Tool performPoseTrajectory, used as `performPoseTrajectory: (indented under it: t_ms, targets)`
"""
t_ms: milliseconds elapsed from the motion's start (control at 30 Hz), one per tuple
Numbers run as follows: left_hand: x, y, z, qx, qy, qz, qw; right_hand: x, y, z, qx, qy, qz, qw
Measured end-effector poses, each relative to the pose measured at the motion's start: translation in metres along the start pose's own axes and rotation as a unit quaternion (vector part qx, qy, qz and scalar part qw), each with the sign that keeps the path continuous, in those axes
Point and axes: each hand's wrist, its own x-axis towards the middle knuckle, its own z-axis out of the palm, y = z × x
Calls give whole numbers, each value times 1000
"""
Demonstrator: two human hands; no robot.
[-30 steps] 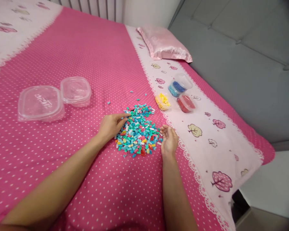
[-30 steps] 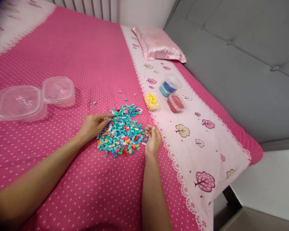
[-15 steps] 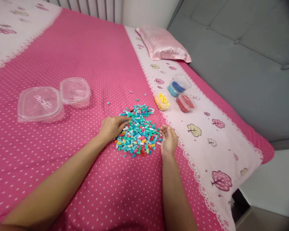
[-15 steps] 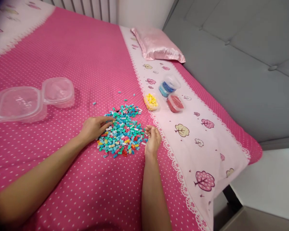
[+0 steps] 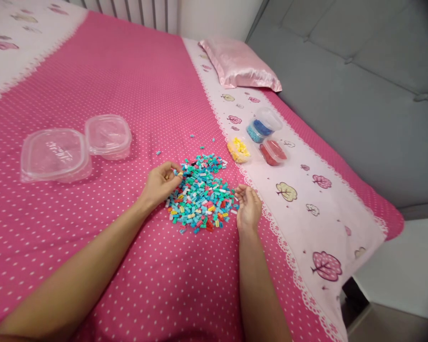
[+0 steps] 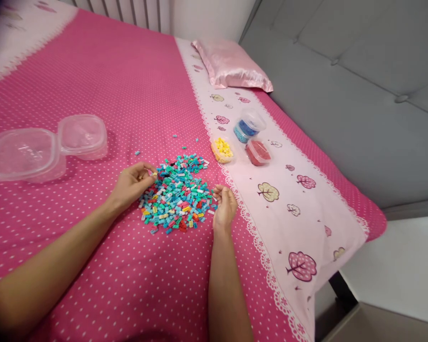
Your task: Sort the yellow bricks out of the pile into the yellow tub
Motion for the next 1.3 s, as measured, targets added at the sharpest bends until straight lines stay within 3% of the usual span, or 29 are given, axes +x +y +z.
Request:
performPoseTrajectory:
  t_ms: [200,333,433,600,767,900,967,1133,1300]
  targets:
    - [4,3,-2,-217,52,-69,972,-1,-1,1,8,5,5,1000]
    - [7,11,-9,-340,58,-130,929,-1,-2,1,4,3,4,1000]
    - [8,16,-17,-423,29,-164,891,-1,-2,1,-2,3,2,1000]
    - [5,23,-30,-506,-14,-202,838,-1,-2,1,4,3,4,1000]
    - [6,28,-37,-529,3,-231,817,-1,-2,1,19,0,10,1000]
    - [11,31,-35,-449,2,-349,822,-1,-2,1,8,0,6,1000]
    - [11,34,-33,-404,4,-374,835,-1,-2,1,-2,0,6,1000]
    - [7,35,-32,-335,-17,-349,875,0,-2,1,-1,0,3,1000]
    - [3,25,-39,-292,-115,-313,897,0,-1,0,-17,0,1,1000]
